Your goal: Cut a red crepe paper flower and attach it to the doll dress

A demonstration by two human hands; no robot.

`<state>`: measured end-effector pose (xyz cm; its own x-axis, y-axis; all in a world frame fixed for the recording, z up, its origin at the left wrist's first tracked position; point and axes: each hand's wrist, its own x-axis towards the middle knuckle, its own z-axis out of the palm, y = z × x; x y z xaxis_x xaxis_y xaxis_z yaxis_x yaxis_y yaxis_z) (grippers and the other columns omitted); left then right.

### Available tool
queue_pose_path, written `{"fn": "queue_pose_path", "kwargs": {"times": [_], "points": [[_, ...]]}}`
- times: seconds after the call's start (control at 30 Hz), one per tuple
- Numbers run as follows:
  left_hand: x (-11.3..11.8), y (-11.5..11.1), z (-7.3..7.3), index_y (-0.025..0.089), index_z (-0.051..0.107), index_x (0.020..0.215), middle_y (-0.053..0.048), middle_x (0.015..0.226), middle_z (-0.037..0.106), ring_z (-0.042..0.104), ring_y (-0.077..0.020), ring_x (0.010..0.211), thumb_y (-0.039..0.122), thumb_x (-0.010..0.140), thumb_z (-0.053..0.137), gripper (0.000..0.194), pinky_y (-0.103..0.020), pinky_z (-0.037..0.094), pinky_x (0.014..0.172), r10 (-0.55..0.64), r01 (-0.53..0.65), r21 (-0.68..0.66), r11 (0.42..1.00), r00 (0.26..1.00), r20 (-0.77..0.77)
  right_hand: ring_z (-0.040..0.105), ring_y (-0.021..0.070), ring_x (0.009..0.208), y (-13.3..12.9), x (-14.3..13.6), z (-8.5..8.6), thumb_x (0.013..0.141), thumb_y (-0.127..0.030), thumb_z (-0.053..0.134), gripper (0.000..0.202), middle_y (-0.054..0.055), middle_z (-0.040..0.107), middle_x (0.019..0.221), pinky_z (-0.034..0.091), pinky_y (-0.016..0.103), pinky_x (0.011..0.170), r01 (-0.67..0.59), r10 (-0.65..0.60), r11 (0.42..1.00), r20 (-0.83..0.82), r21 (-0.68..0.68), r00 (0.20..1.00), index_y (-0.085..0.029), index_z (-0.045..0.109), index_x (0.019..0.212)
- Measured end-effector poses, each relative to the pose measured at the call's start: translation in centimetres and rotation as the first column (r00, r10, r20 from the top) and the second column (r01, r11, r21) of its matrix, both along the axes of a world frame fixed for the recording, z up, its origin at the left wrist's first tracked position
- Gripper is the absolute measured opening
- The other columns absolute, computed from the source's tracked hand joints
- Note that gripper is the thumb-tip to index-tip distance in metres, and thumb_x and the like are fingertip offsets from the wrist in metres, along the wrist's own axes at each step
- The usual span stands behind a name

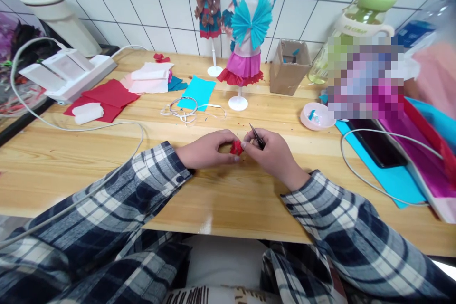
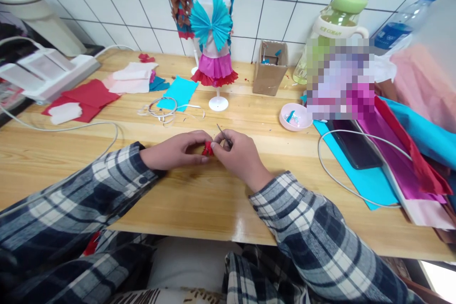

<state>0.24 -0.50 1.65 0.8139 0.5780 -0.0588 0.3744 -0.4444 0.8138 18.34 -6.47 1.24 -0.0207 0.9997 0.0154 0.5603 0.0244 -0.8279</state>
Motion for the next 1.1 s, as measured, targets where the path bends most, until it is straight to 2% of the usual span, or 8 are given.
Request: {"fn": "queue_pose_path", "kwargs": {"times": [0.13,0.23,0.33,0.5,0.7,0.87,1.1], "points": [[-0.2,0.4,0.0,0.014,0.063,0.087,-0.003,0.082,0.063,0.058,-0.0163,0.08,0.037,0.081,0.058,0.024,-0.03,0.045,0.079,0.094,-0.072,-0.264,0.962,0.993,0.069,0.045,0.01,0.054,0.1,0.2,-0.2,0.077,-0.031,0.058,0.016,-0.004,0.052,0.056,0.035,0.024,0.054,0.014,-0.013,1.0,-0.086,0.017,0.996,-0.017,0.063,0.079],[-0.2,0.4,-0.1,0.013,0.064,0.085,-0.003,0.081,0.065,0.058,-0.0155,0.077,0.037,0.078,0.062,0.025,-0.03,0.045,0.077,0.203,-0.158,-0.364,0.918,0.975,0.091,0.056,0.0127,0.066,0.1,0.1,-0.2,0.081,-0.035,0.055,0.024,0.001,0.065,0.072,0.042,0.025,0.062,-0.007,0.008,1.0,-0.222,0.006,0.975,-0.016,0.067,0.088],[-0.2,0.3,-0.2,0.013,0.065,0.085,-0.003,0.084,0.066,0.059,-0.0158,0.078,0.038,0.076,0.065,0.027,-0.03,0.045,0.077,0.263,-0.199,-0.42,0.885,0.96,0.1,0.062,0.0149,0.077,0.1,-0.1,-0.2,0.076,-0.031,0.062,0.024,0.004,0.07,0.084,0.046,0.027,0.071,-0.029,0.025,1.0,-0.263,-0.008,0.965,-0.016,0.068,0.094],[-0.1,0.2,-0.6,0.013,0.066,0.086,-0.004,0.086,0.068,0.06,-0.017,0.08,0.041,0.075,0.066,0.03,-0.03,0.045,0.077,0.299,-0.237,-0.398,0.886,0.949,0.101,0.06,0.0142,0.069,0.3,-0.1,-0.7,0.07,-0.029,0.067,0.017,0.003,0.068,0.075,0.045,0.027,0.066,0.035,-0.039,0.999,-0.212,-0.023,0.976,-0.015,0.067,0.079],[0.1,0.2,-1.1,0.013,0.067,0.084,-0.004,0.084,0.068,0.059,-0.0164,0.078,0.037,0.075,0.066,0.025,-0.03,0.045,0.077,0.346,-0.272,-0.38,0.884,0.927,0.141,0.048,0.0106,0.055,0.4,0.0,-1.2,0.073,-0.039,0.063,0.023,-0.003,0.055,0.057,0.038,0.024,0.056,-0.007,-0.02,0.994,-0.237,-0.113,0.971,-0.016,0.063,0.074],[0.2,0.1,-1.1,0.013,0.066,0.082,-0.004,0.082,0.067,0.059,-0.0163,0.076,0.037,0.076,0.064,0.025,-0.029,0.045,0.074,0.345,-0.277,-0.371,0.886,0.93,0.129,0.041,0.0087,0.049,0.3,-0.1,-1.4,0.075,-0.042,0.061,0.025,-0.006,0.047,0.052,0.035,0.023,0.051,-0.042,-0.007,0.988,-0.313,-0.149,0.95,-0.017,0.059,0.074],[0.0,0.2,-1.1,0.013,0.068,0.087,-0.004,0.084,0.068,0.06,-0.0176,0.077,0.041,0.079,0.059,0.03,-0.03,0.045,0.073,0.302,-0.272,-0.312,0.91,0.952,0.054,0.044,0.0094,0.053,0.3,-0.1,-1.4,0.074,-0.045,0.062,0.03,-0.002,0.055,0.061,0.035,0.023,0.052,-0.024,-0.017,0.991,-0.307,-0.13,0.952,-0.016,0.064,0.079]]}}
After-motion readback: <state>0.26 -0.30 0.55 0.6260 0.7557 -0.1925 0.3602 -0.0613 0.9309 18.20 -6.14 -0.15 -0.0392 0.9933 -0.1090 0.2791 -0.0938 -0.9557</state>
